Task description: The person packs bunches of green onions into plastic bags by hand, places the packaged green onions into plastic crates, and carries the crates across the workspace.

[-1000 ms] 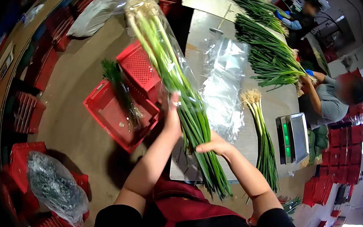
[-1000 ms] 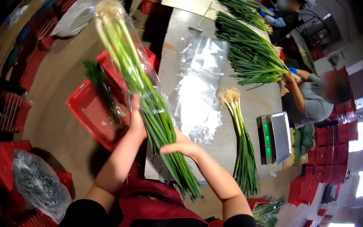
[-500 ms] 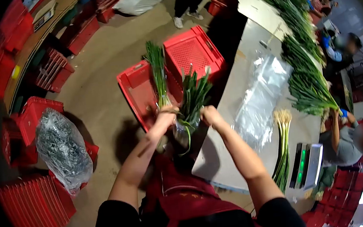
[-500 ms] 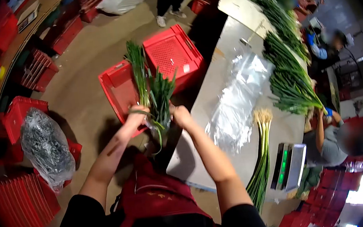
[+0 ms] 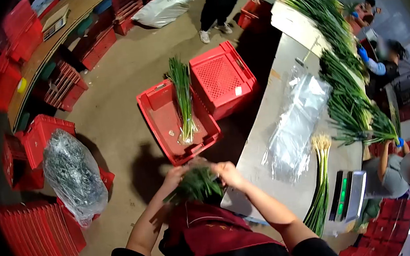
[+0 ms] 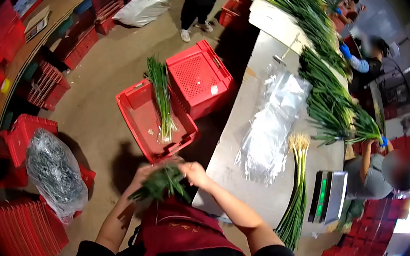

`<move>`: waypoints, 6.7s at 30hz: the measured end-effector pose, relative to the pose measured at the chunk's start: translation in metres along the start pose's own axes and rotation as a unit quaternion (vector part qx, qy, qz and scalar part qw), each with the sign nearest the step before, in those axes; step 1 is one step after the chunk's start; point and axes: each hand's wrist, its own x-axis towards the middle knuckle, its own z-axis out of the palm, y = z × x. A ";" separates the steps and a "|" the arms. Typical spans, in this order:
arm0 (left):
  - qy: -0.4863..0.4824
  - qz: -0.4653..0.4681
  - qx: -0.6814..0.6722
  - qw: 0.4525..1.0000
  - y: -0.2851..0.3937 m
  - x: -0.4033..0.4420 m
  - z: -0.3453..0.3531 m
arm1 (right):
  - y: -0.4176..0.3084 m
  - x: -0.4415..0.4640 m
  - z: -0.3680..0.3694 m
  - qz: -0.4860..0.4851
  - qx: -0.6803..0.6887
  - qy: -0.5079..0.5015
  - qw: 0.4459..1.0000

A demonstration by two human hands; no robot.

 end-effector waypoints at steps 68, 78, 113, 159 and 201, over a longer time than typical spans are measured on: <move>-0.498 0.332 0.623 0.504 0.005 0.035 0.346 | 0.210 -0.294 -0.100 0.092 0.380 0.253 0.885; -0.397 0.367 0.657 0.526 -0.005 0.076 0.325 | 0.247 -0.306 -0.078 0.218 0.260 0.345 0.875; -0.448 0.453 0.445 0.629 0.083 0.001 0.385 | 0.167 -0.251 -0.122 0.188 -0.054 0.459 0.867; -0.384 0.637 0.491 0.454 0.089 -0.047 0.330 | 0.094 -0.212 -0.131 0.161 -0.176 0.305 0.922; -0.266 0.149 -0.068 0.950 0.130 -0.064 0.347 | -0.038 -0.171 -0.214 -0.278 -0.265 0.367 0.848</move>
